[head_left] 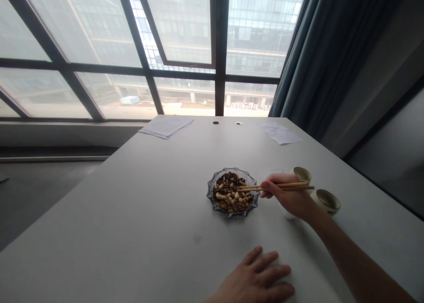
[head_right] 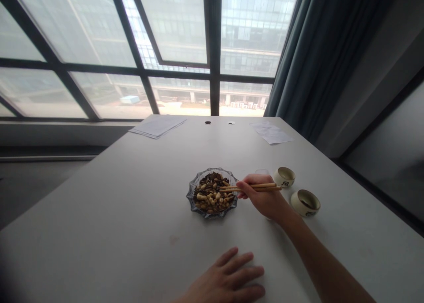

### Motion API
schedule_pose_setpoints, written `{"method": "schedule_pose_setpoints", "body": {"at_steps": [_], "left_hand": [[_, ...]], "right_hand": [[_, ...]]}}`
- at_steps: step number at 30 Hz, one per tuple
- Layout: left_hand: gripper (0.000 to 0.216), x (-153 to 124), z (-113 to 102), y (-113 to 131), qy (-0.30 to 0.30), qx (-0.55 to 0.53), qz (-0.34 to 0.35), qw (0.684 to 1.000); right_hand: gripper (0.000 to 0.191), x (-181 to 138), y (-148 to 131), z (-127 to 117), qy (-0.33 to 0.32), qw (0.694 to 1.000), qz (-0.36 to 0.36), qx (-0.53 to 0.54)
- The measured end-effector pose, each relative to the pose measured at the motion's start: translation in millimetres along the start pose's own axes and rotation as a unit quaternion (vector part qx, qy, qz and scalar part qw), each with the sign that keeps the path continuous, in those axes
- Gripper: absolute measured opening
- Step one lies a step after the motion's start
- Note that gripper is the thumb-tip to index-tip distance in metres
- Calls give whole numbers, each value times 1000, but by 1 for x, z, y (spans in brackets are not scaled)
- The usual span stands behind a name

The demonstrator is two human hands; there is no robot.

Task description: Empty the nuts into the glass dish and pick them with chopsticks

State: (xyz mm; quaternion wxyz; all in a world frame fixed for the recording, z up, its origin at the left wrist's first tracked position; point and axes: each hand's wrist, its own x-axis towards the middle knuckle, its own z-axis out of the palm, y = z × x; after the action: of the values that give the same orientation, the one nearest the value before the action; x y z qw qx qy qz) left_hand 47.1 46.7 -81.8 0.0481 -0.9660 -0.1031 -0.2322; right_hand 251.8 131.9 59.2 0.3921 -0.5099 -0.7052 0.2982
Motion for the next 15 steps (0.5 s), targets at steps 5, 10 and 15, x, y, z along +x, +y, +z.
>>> {"method": "schedule_pose_setpoints", "body": {"at_steps": [5,10,15], "left_hand": [[31,-1,1,0,-6,-1,1,1000],[32,0,-2,0,-13,-9,1,1000],[32,0,-3,0,-20,-13,1,1000]], "right_hand": [[27,2,1,4,-32,999,-12,4],[29,2,7,6,-31,999,-1,13],[34,1,17,10,-7,999,25,35]]}}
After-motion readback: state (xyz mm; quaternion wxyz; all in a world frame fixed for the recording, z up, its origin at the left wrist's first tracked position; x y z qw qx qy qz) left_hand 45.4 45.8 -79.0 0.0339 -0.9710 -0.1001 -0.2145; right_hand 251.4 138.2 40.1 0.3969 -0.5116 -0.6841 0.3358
